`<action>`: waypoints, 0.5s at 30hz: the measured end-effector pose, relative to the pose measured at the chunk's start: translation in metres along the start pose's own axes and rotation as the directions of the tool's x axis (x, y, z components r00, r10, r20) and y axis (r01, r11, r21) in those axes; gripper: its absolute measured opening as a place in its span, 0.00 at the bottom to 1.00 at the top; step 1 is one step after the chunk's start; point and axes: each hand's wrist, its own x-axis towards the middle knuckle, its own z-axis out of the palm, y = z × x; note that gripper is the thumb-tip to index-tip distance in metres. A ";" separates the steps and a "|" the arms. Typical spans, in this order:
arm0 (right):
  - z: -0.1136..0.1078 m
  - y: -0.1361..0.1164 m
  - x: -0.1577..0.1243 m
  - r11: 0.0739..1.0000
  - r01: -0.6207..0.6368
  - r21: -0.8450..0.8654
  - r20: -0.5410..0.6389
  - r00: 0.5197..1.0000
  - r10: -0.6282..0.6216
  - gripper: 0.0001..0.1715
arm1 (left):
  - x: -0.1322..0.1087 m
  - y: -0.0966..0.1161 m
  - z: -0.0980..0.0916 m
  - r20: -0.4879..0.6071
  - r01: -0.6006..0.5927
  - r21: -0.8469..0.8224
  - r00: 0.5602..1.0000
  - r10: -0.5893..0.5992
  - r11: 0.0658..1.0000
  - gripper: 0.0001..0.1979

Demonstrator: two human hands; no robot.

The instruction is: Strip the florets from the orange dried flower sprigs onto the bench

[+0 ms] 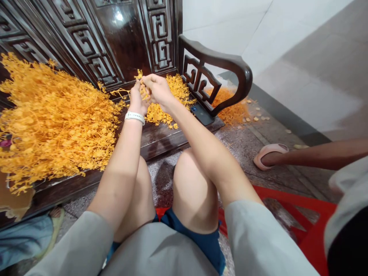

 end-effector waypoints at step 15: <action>-0.024 0.013 -0.002 0.992 0.028 -0.126 0.327 0.945 0.015 0.11 | -0.019 0.003 0.005 -0.221 0.009 0.099 0.975 0.014 0.995 0.08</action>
